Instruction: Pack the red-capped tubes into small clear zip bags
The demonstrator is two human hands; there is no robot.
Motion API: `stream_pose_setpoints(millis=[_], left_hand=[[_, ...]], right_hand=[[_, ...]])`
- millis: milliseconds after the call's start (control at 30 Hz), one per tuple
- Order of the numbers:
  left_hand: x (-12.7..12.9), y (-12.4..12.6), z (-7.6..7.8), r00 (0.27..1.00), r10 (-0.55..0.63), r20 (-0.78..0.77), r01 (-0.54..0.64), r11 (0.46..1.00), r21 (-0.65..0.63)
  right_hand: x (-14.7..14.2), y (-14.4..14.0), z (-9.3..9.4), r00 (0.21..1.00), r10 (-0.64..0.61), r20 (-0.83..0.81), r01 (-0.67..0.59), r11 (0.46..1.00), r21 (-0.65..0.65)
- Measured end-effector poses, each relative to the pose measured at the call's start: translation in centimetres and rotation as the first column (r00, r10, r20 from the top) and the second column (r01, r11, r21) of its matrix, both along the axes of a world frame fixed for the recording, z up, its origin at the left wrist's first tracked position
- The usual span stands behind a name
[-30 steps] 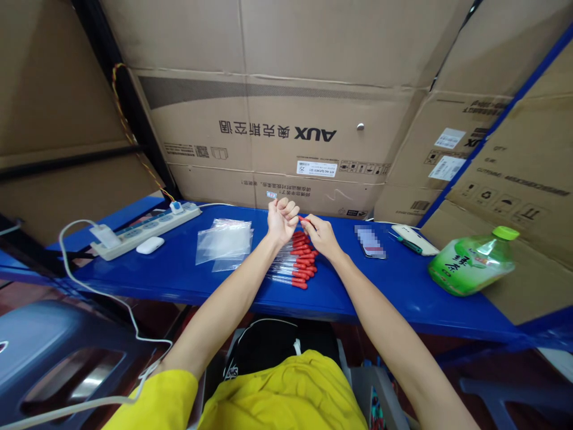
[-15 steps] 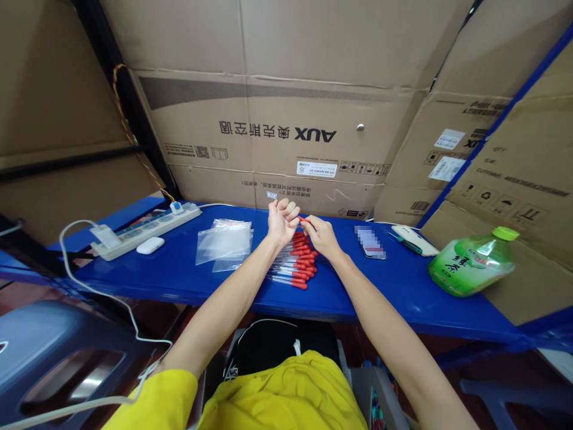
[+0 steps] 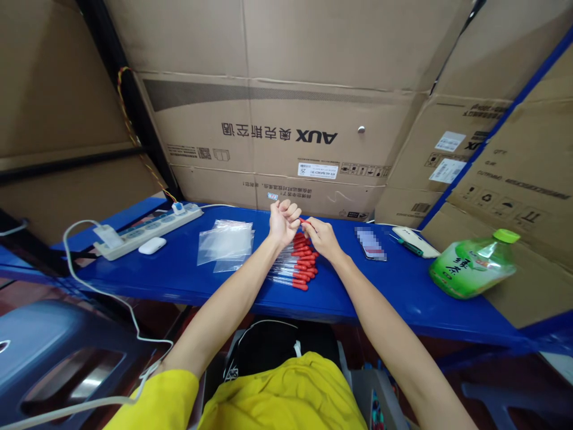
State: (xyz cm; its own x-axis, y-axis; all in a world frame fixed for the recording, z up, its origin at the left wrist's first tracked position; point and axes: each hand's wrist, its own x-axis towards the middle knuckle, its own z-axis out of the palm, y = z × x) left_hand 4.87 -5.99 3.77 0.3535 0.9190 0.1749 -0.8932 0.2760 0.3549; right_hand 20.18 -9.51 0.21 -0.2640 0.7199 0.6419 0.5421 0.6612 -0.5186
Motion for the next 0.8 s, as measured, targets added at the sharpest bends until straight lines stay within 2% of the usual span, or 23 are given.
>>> stream_pose_setpoints(millis=[133, 333, 467, 533, 600, 633, 667, 700, 733, 767, 800], left_hand=[[0.0, 0.0, 0.0, 0.999, -0.033, 0.005, 0.033, 0.999, 0.019], [0.0, 0.0, -0.1, 0.999, -0.031, -0.013, 0.032, 0.999, 0.018], [-0.2, 0.5, -0.1, 0.997, -0.037, -0.074, 0.041, 0.998, 0.054], [-0.5, 1.0, -0.2, 0.989, -0.001, -0.149, 0.013, 0.997, 0.081], [-0.8, 1.8, -0.4, 0.957, 0.119, -0.263, -0.095, 0.990, 0.102], [-1.1, 2.2, -0.6, 0.914, 0.218, -0.344, -0.192, 0.976, 0.108], [-1.4, 2.6, -0.8, 0.829, 0.331, -0.450, -0.308, 0.943, 0.125], [-1.8, 3.0, -1.0, 0.687, 0.445, -0.575, -0.428, 0.887, 0.175], [-2.3, 3.3, -1.2, 0.477, 0.536, -0.696, -0.519, 0.811, 0.269], [-2.8, 3.6, -1.5, 0.229, 0.589, -0.775, -0.543, 0.738, 0.401], [-3.2, 3.9, -1.7, 0.002, 0.594, -0.804, -0.493, 0.701, 0.516]], right_hand=[[-0.1, -0.3, 0.1, 0.999, 0.028, -0.034, -0.029, 0.999, -0.038], [0.0, -0.2, 0.0, 1.000, -0.015, -0.015, 0.015, 0.999, -0.034], [0.3, 0.3, -0.4, 0.996, -0.043, -0.073, 0.040, 0.998, -0.039], [0.7, 0.7, -0.7, 0.991, -0.060, -0.117, 0.056, 0.998, -0.043], [1.1, 1.1, -1.0, 0.987, -0.096, -0.132, 0.090, 0.995, -0.049], [1.3, 1.3, -1.2, 0.986, -0.117, -0.123, 0.111, 0.992, -0.054], [1.4, 1.4, -1.3, 0.986, -0.132, -0.105, 0.127, 0.990, -0.059], [1.6, 1.6, -1.4, 0.987, -0.139, -0.081, 0.134, 0.989, -0.062], [1.6, 1.7, -1.5, 0.990, -0.134, -0.054, 0.130, 0.989, -0.063], [1.7, 1.8, -1.6, 0.993, -0.118, -0.029, 0.116, 0.991, -0.064], [1.6, 1.9, -1.7, 0.996, -0.094, -0.009, 0.093, 0.994, -0.065]])
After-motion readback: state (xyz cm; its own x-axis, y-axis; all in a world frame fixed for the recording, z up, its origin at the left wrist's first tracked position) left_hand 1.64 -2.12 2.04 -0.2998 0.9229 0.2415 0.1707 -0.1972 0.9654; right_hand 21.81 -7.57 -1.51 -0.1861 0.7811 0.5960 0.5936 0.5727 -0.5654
